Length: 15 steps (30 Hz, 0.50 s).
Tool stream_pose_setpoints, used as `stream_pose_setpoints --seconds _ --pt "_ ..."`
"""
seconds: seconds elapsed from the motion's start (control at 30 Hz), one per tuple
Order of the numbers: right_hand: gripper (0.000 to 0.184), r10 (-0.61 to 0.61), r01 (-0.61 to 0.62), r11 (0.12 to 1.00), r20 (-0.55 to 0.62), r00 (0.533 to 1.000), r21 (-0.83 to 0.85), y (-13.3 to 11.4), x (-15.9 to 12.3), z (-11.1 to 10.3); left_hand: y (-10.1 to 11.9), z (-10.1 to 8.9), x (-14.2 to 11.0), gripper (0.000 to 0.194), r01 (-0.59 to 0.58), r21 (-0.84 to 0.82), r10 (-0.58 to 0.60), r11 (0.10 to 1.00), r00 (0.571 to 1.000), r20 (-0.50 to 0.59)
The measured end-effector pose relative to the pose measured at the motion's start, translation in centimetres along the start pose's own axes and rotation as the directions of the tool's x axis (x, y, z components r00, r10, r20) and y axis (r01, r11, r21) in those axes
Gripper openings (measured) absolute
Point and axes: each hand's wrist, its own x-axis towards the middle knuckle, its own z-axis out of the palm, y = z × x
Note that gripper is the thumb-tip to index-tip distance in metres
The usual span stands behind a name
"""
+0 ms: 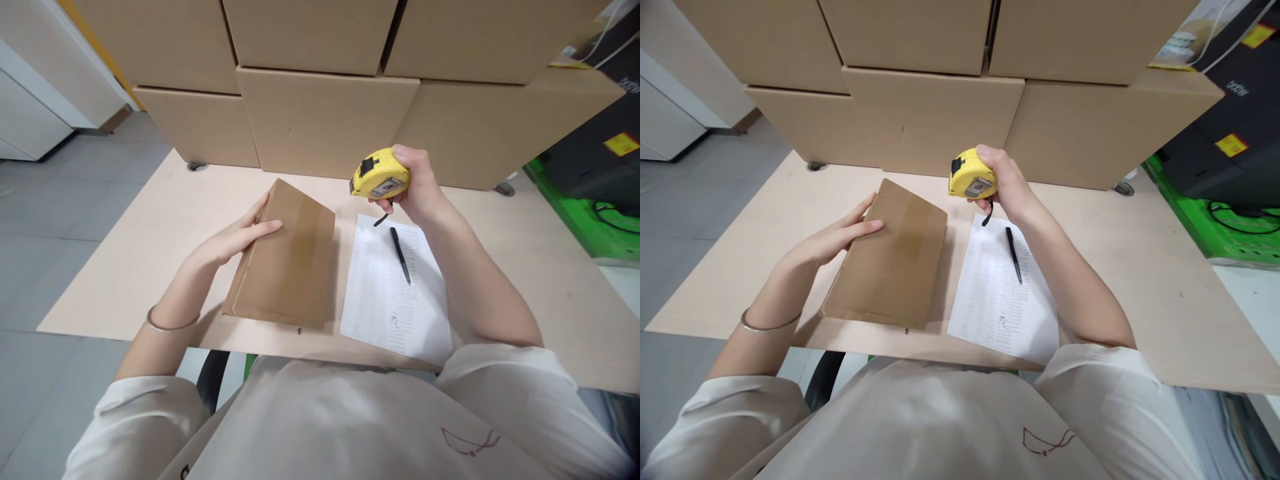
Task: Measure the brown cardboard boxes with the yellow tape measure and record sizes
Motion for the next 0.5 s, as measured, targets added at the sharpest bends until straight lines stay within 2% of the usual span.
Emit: stream_pose_setpoints --seconds 0.07,0.13,0.2,0.33,0.4,0.5 --pt "0.063 0.007 -0.007 1.0 -0.019 1.0 -0.009 0.2 -0.3 -0.4 -0.7 0.3 -0.3 0.108 0.048 -0.121 -0.049 0.992 0.999 -0.006" --pt "0.066 0.029 -0.029 0.999 -0.03 0.999 -0.031 0.2 -0.6 -0.6 -1.6 1.7 -0.4 0.105 0.007 -0.259 -0.011 0.966 1.0 -0.016" --pt "0.065 0.043 -0.044 0.998 -0.021 0.999 -0.037 0.0 -0.8 -0.4 -2.5 3.9 -0.4 0.094 -0.042 -0.385 0.044 0.922 0.999 -0.002" --pt "0.061 0.013 -0.014 1.0 0.046 0.999 0.027 -0.2 -0.7 0.8 -3.6 8.3 -0.3 0.072 -0.005 -0.524 0.039 0.852 0.998 0.055" --pt "0.061 0.004 -0.008 0.999 0.077 0.997 0.054 0.0 -0.5 1.4 -4.2 9.6 0.1 0.077 -0.006 -0.546 0.045 0.838 0.997 0.058" --pt "0.062 0.059 -0.064 0.997 0.095 0.994 0.043 0.9 0.0 2.0 -5.0 10.3 0.8 0.095 -0.035 -0.53 0.075 0.848 0.996 0.055"
